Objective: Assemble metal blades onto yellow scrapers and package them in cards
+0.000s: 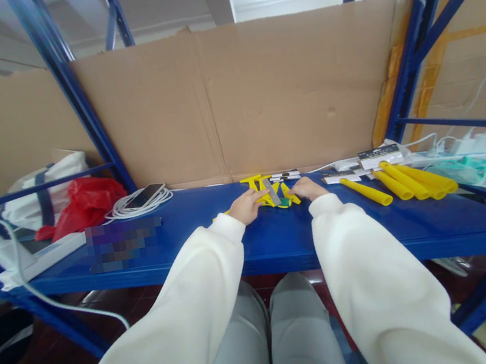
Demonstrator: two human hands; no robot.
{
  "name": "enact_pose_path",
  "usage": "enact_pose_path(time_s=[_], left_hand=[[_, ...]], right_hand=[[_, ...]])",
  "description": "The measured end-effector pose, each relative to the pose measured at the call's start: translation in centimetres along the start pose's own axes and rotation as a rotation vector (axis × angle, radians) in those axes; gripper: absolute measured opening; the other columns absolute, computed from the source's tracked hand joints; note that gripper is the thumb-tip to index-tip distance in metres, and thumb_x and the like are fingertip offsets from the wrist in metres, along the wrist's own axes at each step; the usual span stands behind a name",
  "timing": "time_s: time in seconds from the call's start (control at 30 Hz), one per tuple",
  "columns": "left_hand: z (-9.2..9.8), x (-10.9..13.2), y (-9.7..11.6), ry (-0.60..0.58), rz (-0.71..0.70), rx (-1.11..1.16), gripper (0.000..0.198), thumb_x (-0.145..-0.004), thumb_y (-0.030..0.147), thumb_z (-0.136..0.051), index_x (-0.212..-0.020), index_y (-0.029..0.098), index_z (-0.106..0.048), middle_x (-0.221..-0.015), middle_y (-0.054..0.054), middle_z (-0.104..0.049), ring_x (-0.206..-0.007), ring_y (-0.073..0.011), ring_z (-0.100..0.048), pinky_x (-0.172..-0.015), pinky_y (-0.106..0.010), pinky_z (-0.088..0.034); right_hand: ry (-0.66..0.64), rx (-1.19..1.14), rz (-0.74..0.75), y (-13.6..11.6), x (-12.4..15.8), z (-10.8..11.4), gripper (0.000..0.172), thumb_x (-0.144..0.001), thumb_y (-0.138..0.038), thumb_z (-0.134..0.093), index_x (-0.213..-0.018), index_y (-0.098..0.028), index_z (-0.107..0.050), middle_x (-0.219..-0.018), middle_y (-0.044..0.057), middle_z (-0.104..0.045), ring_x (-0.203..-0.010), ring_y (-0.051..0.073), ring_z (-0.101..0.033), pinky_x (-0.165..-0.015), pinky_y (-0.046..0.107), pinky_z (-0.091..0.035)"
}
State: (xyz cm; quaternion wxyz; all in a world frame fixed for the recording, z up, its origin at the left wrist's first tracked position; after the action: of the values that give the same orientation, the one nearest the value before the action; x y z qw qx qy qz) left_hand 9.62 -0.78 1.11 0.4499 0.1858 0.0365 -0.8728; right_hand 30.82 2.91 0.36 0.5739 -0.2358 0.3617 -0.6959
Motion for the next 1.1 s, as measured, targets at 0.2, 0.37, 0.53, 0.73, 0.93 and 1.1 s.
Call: enact_pose_path(time_s=[0.2,0.37,0.53,0.73,0.93,1.1], left_hand=[[-0.1,-0.2,-0.2,0.017,0.019,0.035,0.059,-0.097,0.014,-0.055,-0.154,0.022,-0.047,-0.139,-0.014,-0.065,-0.128,-0.0246,-0.064,-0.108,-0.034,-0.051],[-0.2,-0.3,-0.3,0.017,0.050,0.071,0.069,-0.094,0.014,-0.059,-0.158,0.019,-0.034,-0.139,-0.017,-0.067,-0.126,-0.0266,-0.066,-0.104,-0.037,-0.053],[-0.5,-0.6,-0.5,0.003,0.069,0.103,0.072,-0.094,0.015,-0.060,-0.158,0.017,-0.029,-0.134,-0.019,-0.069,-0.125,-0.0279,-0.067,-0.104,-0.039,-0.053],[-0.7,-0.7,-0.7,-0.003,0.076,0.103,0.072,-0.094,0.016,-0.060,-0.159,0.016,-0.028,-0.135,-0.019,-0.068,-0.126,-0.0274,-0.067,-0.104,-0.038,-0.053],[-0.6,-0.6,-0.6,-0.028,0.087,0.096,0.074,-0.095,0.016,-0.058,-0.161,0.012,-0.024,-0.134,-0.020,-0.068,-0.127,-0.0271,-0.066,-0.105,-0.037,-0.051],[-0.3,-0.4,-0.4,-0.003,0.089,0.098,0.072,-0.094,0.015,-0.060,-0.159,0.013,-0.029,-0.139,-0.021,-0.066,-0.129,-0.0281,-0.065,-0.105,-0.038,-0.051]], right_hand=[[0.005,-0.266,0.107,-2.0,0.9,0.1,0.033,-0.071,-0.038,-0.079,-0.060,-0.020,-0.054,-0.048,-0.006,-0.041,-0.051,0.010,-0.038,-0.051,0.025,-0.032],[-0.056,-0.391,0.191,-3.7,1.9,-1.1,0.036,-0.067,-0.047,-0.080,-0.064,-0.019,-0.057,-0.054,-0.004,-0.048,-0.054,0.010,-0.039,-0.054,0.025,-0.032],[-0.039,-0.325,0.191,-4.1,2.4,-2.2,0.036,-0.061,-0.049,-0.081,-0.066,-0.017,-0.065,-0.064,0.000,-0.063,-0.067,0.015,-0.055,-0.065,0.028,-0.043],[-0.016,-0.338,0.196,-4.2,2.6,-2.6,0.031,-0.062,-0.042,-0.082,-0.060,-0.017,-0.064,-0.067,0.002,-0.068,-0.072,0.017,-0.061,-0.073,0.029,-0.048],[-0.006,-0.352,0.158,-4.4,2.9,-3.0,0.020,-0.067,-0.028,-0.079,-0.060,-0.017,-0.064,-0.070,0.004,-0.071,-0.074,0.017,-0.065,-0.074,0.026,-0.050],[-0.001,-0.357,0.148,-4.5,3.1,-3.2,0.018,-0.070,-0.022,-0.075,-0.059,-0.017,-0.062,-0.065,0.003,-0.069,-0.069,0.015,-0.062,-0.067,0.024,-0.049]])
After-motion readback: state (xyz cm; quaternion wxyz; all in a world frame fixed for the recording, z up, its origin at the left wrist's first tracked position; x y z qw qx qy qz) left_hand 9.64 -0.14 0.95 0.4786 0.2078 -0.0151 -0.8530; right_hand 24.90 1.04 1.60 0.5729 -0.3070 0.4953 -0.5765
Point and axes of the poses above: each hand's wrist, its own x-axis away from the middle knuckle, its own z-axis out of the back of the hand, y = z × x, the point moved 4 cm from there along -x, towards the middle knuckle
